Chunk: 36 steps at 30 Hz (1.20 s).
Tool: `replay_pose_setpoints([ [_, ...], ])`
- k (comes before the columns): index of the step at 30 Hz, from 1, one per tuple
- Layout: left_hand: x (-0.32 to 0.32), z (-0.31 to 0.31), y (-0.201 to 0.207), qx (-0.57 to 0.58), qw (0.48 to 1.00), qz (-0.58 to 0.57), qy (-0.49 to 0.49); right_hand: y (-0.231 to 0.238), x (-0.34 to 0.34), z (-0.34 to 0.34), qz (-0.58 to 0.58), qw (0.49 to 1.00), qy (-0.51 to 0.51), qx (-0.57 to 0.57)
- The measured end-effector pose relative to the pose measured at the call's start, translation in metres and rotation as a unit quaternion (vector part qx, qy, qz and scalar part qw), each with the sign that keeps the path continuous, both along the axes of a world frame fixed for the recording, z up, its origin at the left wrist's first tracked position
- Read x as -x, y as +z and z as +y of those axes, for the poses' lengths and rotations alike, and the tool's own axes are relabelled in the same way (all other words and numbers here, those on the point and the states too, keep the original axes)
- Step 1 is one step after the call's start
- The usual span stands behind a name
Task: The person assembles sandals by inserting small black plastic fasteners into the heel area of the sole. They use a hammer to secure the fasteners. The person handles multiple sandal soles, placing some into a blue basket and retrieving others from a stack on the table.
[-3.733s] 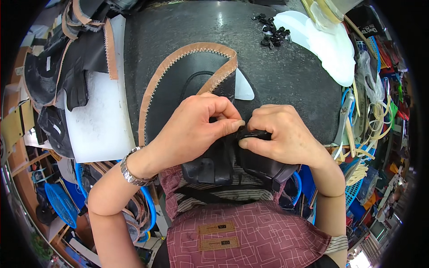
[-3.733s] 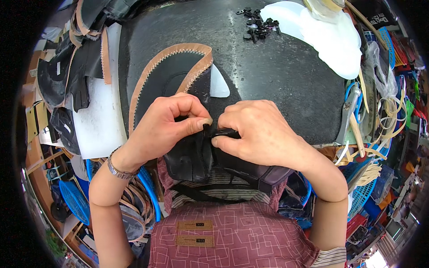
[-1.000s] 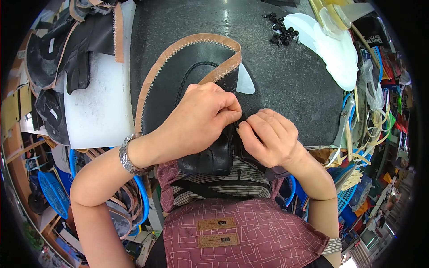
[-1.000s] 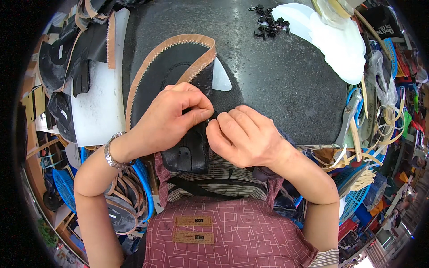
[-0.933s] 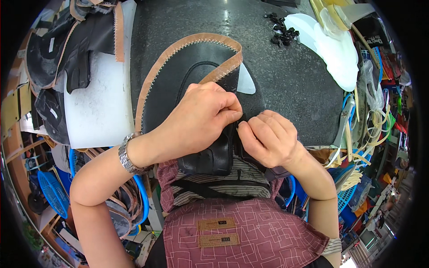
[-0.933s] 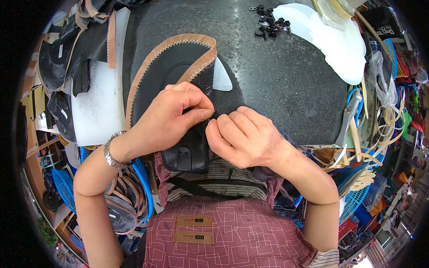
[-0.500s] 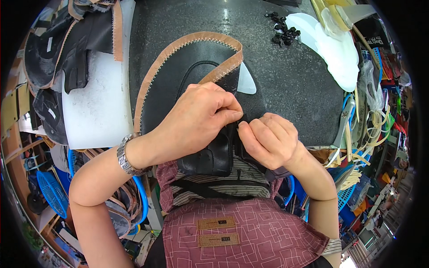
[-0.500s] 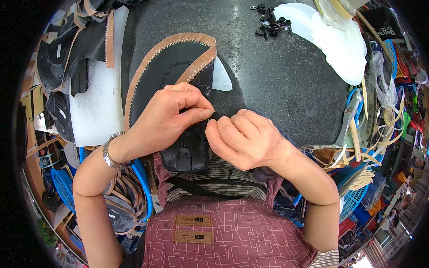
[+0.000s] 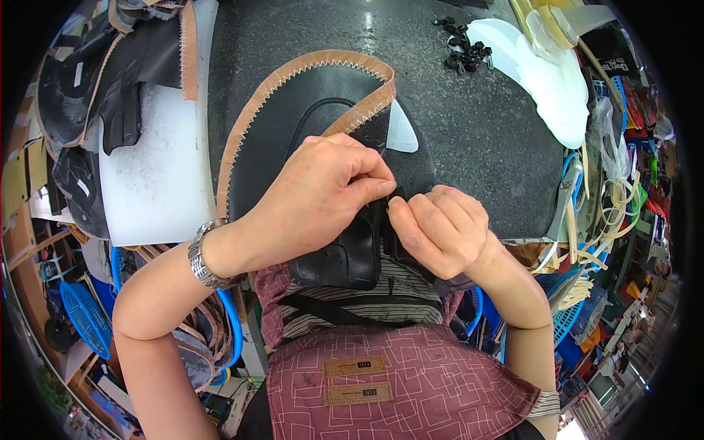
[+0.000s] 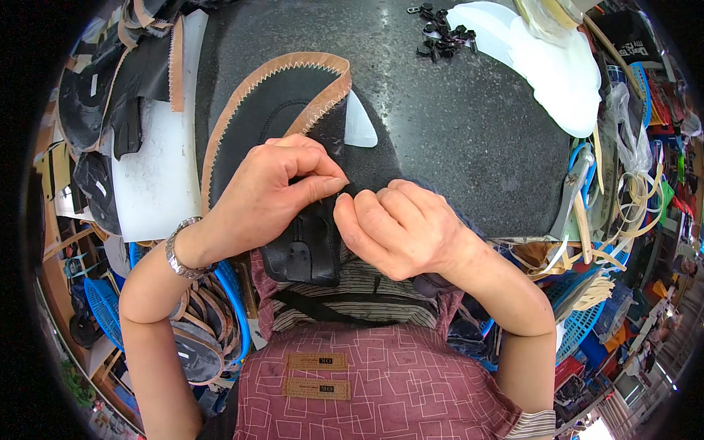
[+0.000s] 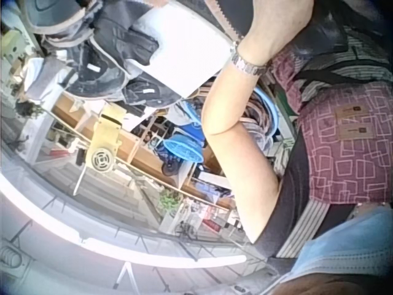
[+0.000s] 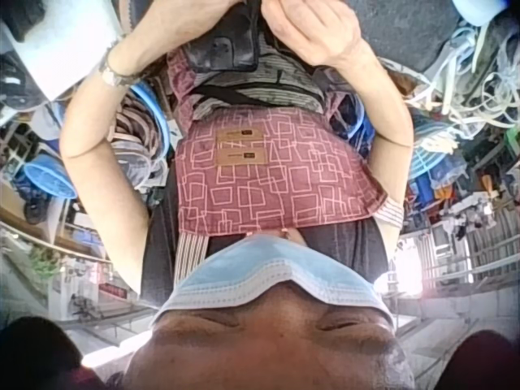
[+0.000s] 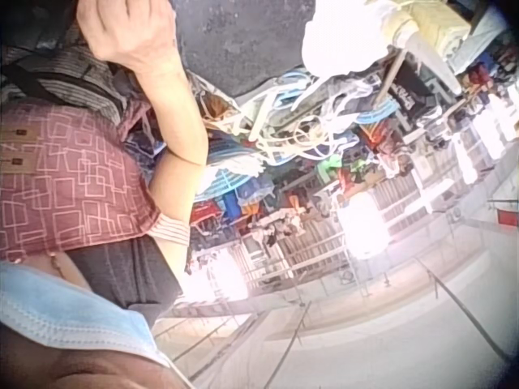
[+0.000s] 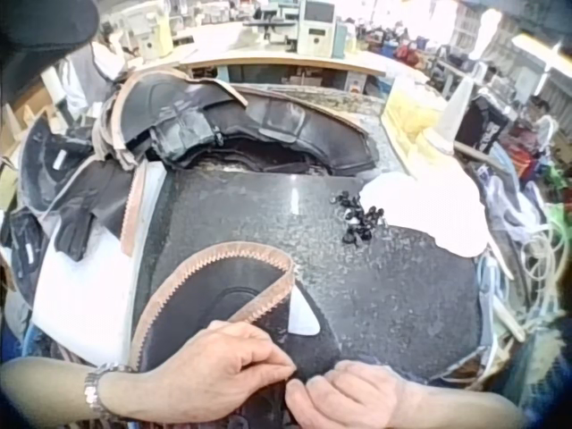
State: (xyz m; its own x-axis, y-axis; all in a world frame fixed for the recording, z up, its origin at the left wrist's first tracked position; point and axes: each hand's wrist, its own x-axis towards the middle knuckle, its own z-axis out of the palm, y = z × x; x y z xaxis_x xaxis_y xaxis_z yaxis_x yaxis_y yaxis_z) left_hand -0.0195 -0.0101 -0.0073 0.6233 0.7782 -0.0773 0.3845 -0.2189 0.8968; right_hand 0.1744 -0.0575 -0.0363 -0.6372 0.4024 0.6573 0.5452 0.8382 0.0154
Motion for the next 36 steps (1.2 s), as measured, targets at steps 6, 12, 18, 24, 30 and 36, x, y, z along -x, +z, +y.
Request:
replay_pose_setpoints([
  [6,-0.002,0.0,0.004,-0.026,0.999,0.037,-0.021,0.006,0.0,-0.002,-0.016,1.0,0.005,-0.019],
  [12,-0.004,-0.006,-0.003,-0.073,0.996,0.043,-0.021,0.005,-0.004,-0.007,-0.037,0.996,0.068,-0.051],
  [18,0.0,-0.003,0.0,-0.071,0.996,0.036,-0.039,0.006,-0.004,-0.009,-0.038,0.996,0.058,-0.054],
  [24,0.001,-0.004,-0.001,-0.079,0.995,0.032,-0.046,0.004,-0.003,-0.005,-0.034,0.997,0.053,-0.038],
  [30,-0.005,-0.005,-0.012,-0.152,0.987,0.05,-0.032,0.028,-0.008,-0.039,-0.093,0.966,0.148,0.192],
  [36,-0.006,0.02,-0.012,-0.203,0.977,0.054,-0.047,0.04,-0.054,-0.046,0.132,0.939,-0.191,0.255],
])
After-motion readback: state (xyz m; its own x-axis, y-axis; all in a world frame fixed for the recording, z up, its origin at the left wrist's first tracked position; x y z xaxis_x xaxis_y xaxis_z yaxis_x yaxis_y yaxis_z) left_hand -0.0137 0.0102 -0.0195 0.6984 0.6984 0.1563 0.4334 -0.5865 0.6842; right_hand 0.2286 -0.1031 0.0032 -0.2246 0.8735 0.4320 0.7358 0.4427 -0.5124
